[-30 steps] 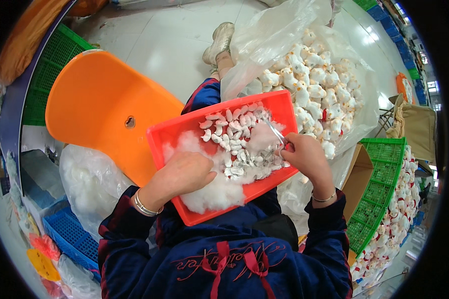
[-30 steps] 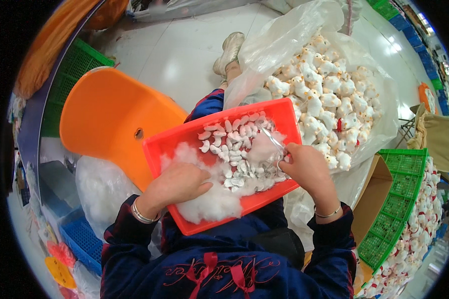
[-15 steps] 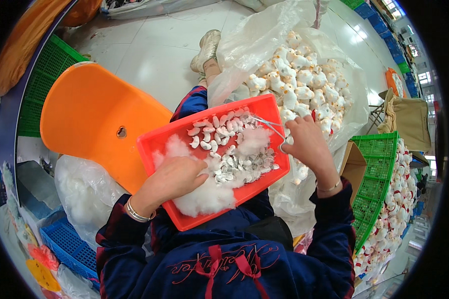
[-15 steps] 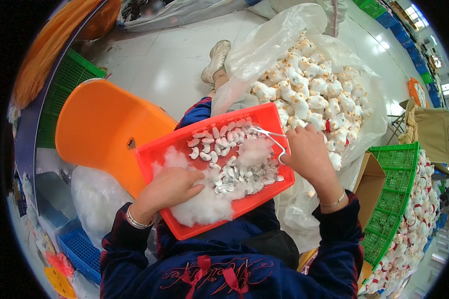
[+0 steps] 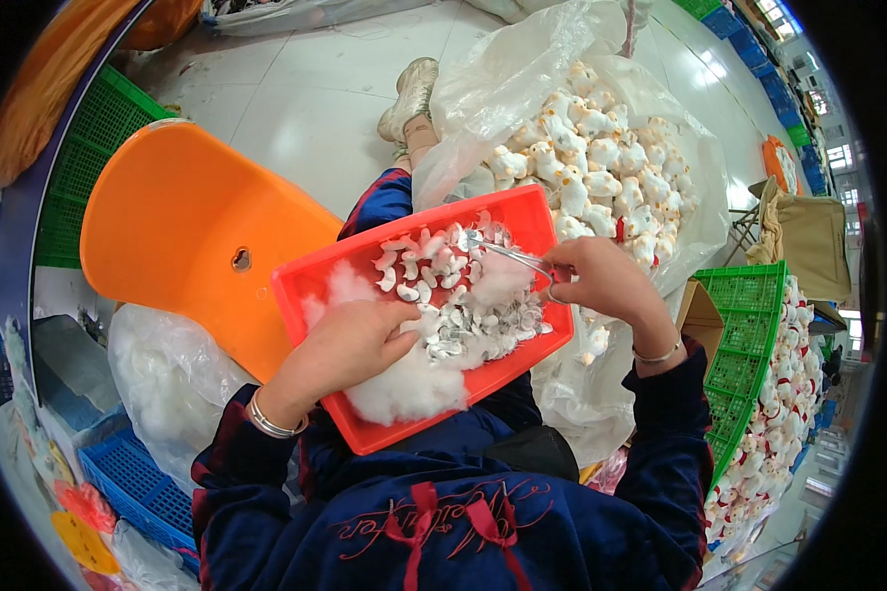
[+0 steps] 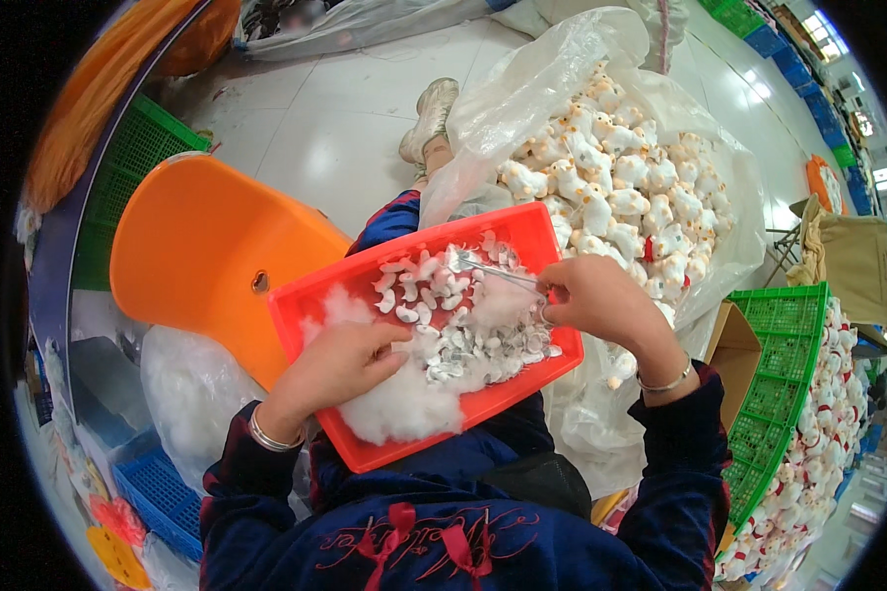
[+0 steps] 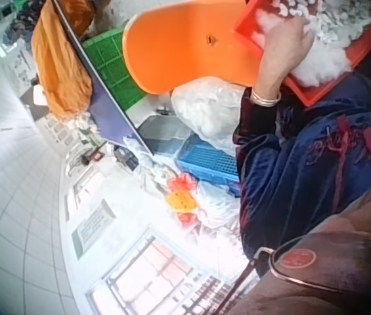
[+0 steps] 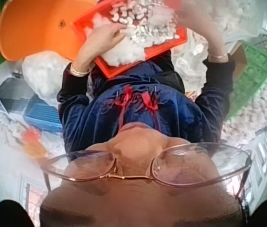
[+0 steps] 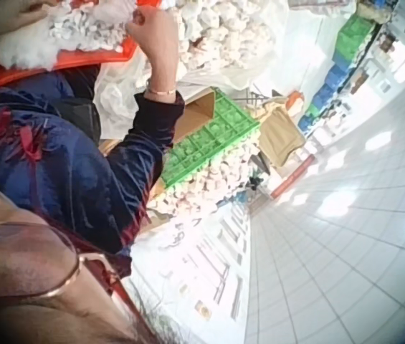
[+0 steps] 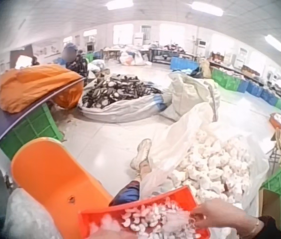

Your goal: The person uses scissors to trim white cotton from small white objects held in the left hand, placing trimmed pieces into a red tray on their lap. The person works continuously over a pile of similar items in a bag nearby.

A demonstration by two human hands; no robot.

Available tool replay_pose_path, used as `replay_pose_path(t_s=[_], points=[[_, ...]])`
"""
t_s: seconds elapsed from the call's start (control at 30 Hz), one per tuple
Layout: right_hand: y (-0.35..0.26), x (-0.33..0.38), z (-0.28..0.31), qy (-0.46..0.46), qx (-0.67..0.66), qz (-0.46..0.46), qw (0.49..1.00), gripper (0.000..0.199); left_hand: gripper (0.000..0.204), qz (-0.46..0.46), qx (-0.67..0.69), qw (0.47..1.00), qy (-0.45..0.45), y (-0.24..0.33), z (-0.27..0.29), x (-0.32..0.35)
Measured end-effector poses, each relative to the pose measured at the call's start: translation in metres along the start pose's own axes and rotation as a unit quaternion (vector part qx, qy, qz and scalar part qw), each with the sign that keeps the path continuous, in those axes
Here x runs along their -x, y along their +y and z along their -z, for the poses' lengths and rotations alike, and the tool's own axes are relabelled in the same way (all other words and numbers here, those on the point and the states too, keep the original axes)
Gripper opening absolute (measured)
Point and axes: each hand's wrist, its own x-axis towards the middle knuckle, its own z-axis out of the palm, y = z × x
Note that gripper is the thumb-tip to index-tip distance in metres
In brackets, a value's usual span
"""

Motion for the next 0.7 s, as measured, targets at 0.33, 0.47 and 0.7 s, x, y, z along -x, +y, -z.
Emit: replay_pose_path(t_s=[0.33, 0.47, 0.7], points=[[0.007, 0.025, -0.054, -0.17, -0.438, 0.082, 0.879, 0.039, 0.063, -0.011, 0.502, 0.865, 0.002, 0.021, -0.003, -0.007], [0.014, 0.023, -0.082, -0.185, -0.491, 0.113, 0.844, 0.04, 0.032, 0.028, 0.499, 0.865, 0.046, 0.022, -0.009, -0.013], [0.026, 0.035, -0.085, -0.165, -0.487, 0.064, 0.855, 0.043, 0.015, 0.02, 0.431, 0.893, 0.124, 0.01, -0.013, -0.015]])
